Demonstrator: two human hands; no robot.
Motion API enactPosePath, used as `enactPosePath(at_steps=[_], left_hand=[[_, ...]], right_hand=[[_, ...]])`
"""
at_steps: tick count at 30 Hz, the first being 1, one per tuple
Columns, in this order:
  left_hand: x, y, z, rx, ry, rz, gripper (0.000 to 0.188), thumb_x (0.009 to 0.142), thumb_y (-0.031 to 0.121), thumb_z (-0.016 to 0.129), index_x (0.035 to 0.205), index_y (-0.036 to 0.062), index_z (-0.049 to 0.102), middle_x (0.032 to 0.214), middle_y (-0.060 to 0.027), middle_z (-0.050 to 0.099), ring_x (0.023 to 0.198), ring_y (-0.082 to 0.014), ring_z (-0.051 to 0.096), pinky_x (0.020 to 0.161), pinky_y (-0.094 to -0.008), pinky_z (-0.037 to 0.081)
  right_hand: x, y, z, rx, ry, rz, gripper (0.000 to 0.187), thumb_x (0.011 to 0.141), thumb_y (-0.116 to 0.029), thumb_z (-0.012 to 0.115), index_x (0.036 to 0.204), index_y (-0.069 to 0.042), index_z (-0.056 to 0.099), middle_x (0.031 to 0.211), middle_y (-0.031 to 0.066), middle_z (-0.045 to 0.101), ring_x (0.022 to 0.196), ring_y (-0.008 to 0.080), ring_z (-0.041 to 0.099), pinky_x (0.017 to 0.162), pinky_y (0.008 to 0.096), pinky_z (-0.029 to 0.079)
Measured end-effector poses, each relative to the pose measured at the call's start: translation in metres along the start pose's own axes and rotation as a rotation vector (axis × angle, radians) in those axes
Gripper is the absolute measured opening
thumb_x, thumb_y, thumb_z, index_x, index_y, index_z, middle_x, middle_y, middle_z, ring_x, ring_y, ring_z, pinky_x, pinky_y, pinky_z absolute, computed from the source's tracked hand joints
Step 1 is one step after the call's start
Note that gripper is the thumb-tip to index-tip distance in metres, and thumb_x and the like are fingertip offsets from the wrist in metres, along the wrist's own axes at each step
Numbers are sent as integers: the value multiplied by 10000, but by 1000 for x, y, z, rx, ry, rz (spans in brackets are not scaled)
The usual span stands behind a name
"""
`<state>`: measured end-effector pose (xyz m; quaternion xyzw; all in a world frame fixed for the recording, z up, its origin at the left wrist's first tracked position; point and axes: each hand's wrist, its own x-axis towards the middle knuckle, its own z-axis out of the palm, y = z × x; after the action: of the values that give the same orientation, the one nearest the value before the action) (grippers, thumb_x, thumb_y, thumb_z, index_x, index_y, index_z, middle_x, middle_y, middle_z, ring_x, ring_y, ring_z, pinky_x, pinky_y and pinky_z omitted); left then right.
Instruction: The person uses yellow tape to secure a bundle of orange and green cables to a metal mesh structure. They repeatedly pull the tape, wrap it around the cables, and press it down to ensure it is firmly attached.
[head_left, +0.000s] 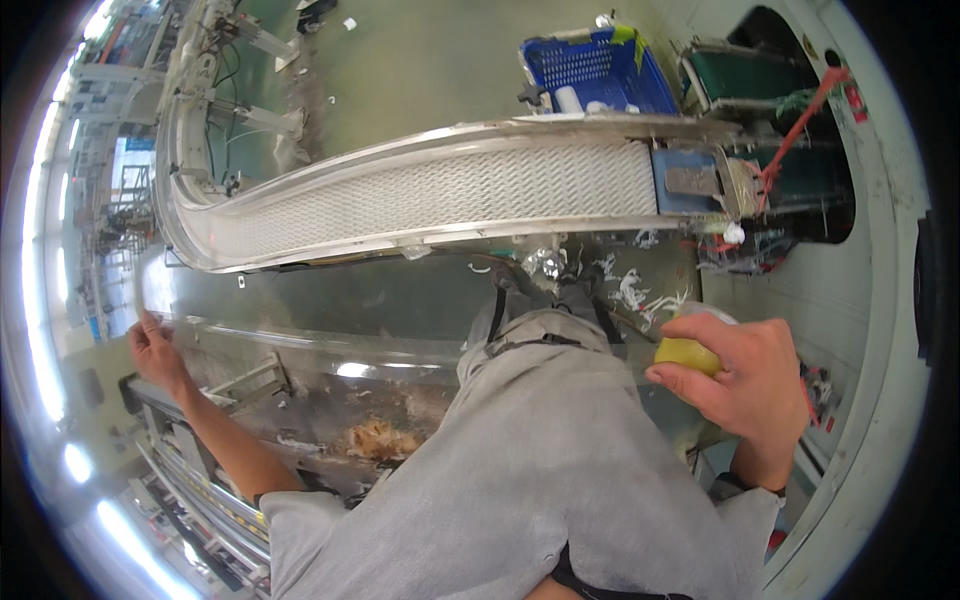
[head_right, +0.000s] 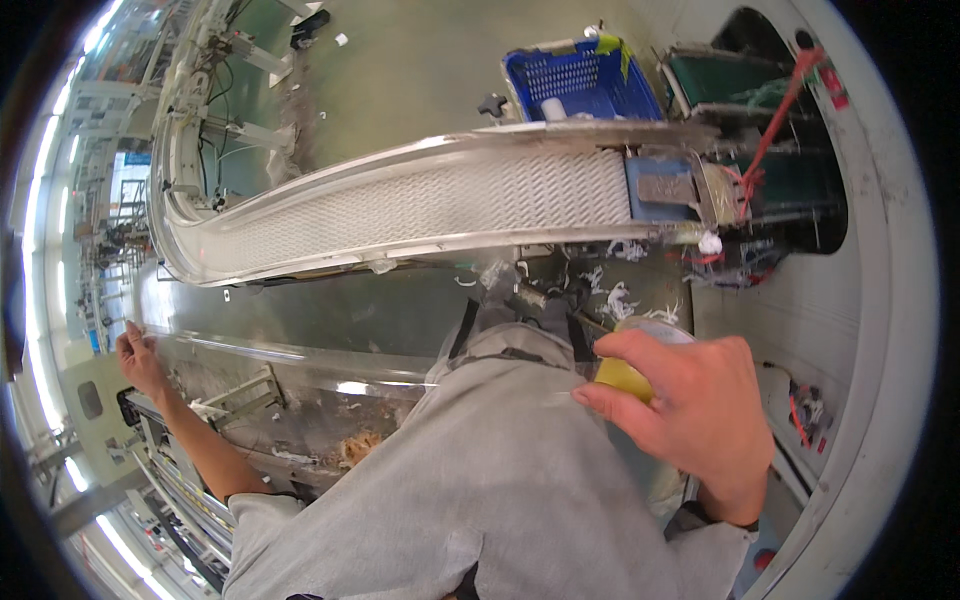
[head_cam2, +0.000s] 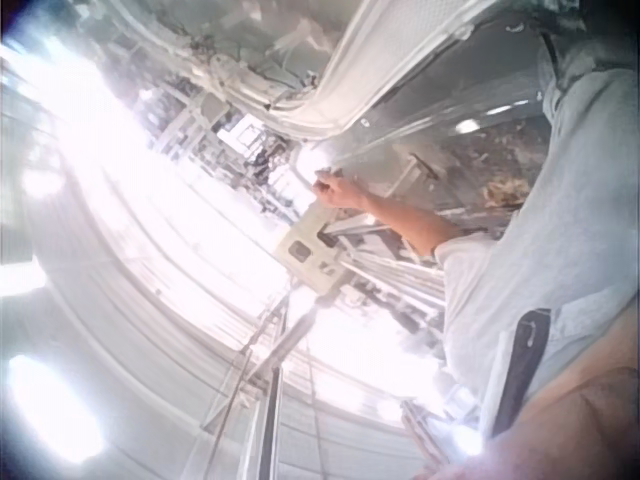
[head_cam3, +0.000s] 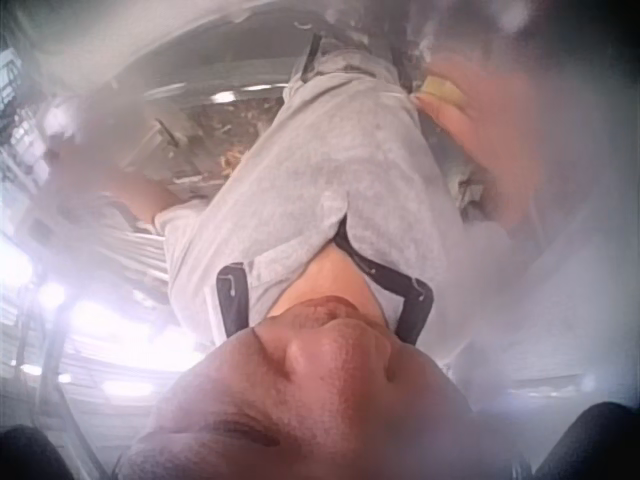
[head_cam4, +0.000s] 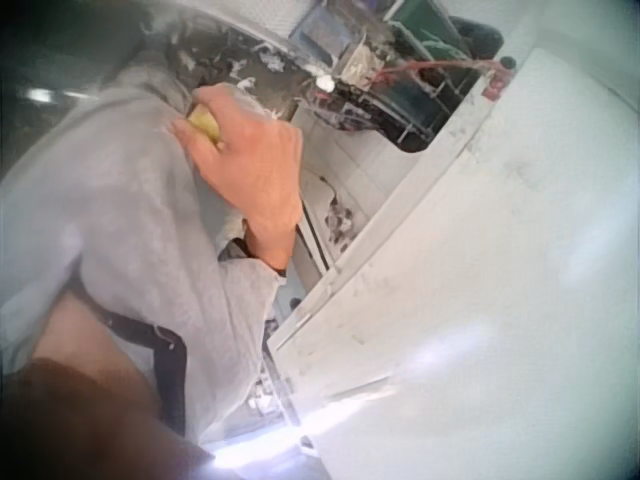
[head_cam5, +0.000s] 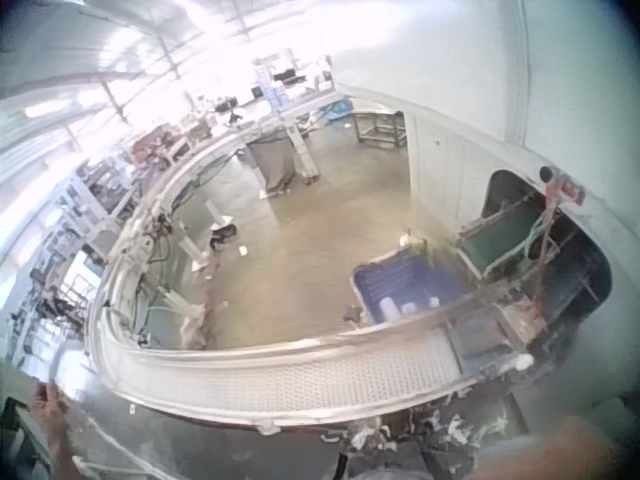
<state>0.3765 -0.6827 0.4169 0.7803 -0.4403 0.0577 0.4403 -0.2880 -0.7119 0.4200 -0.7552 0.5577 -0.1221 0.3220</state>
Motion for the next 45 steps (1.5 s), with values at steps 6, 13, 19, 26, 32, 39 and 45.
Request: enactPosePath(at_steps=[6, 13, 19, 26, 32, 39, 45], left_hand=[[4, 28, -44, 214, 223, 11, 299, 941, 303, 605, 799, 39, 599, 704, 9, 598, 585, -51, 449, 512, -210, 362], [19, -35, -127, -104, 519, 29, 225, 935, 278, 606, 913, 55, 631, 826, -29, 647, 620, -79, 539, 555, -197, 416], [0, -81, -213, -61, 685, -141, 240, 921, 271, 596, 959, 40, 646, 867, -60, 660, 693, -135, 584, 617, -240, 454], [-5, -106, -238, -3, 758, -211, 290, 917, 315, 601, 915, 29, 649, 833, -111, 671, 664, -137, 590, 588, -266, 461], [6, -78, -205, -47, 787, -200, 285, 912, 307, 609, 943, 28, 652, 838, -106, 664, 670, -134, 586, 587, -264, 460], [1, -43, -256, 100, 885, -141, 284, 906, 298, 619, 976, 25, 654, 844, -101, 656, 677, -131, 582, 585, -261, 459], [17, -21, -227, 154, 867, -223, 288, 901, 291, 627, 1004, 24, 657, 850, -97, 649, 684, -129, 579, 584, -258, 458]], right_hand=[[14, -21, -25, 9, -117, -246, 293, 673, -313, 804, 869, -123, 698, 565, 50, 578, 463, 246, 551, 440, 320, 401], [25, -63, -84, 1, -101, -1099, 111, 673, -149, 721, 783, -148, 703, 608, -68, 552, 490, 78, 488, 423, 241, 317], [8, -69, -74, -137, 174, -1115, 110, 642, -64, 673, 728, -131, 658, 600, -87, 519, 491, 76, 469, 450, 221, 310], [43, -90, -39, 212, 562, -1263, 177, 510, -221, 578, 639, -132, 660, 477, 18, 493, 399, 97, 434, 417, 223, 234], [36, -88, -48, 50, 712, -1164, 227, 491, -207, 592, 695, -196, 692, 504, -3, 524, 417, 90, 455, 425, 205, 254], [23, -52, -14, 184, 805, -895, 151, 684, -171, 582, 815, -142, 653, 650, 15, 536, 577, 105, 479, 545, 220, 314], [9, 21, 71, 574, 673, -78, 108, 959, -85, 477, 897, -18, 534, 897, 54, 516, 849, 106, 460, 769, 248, 371]])
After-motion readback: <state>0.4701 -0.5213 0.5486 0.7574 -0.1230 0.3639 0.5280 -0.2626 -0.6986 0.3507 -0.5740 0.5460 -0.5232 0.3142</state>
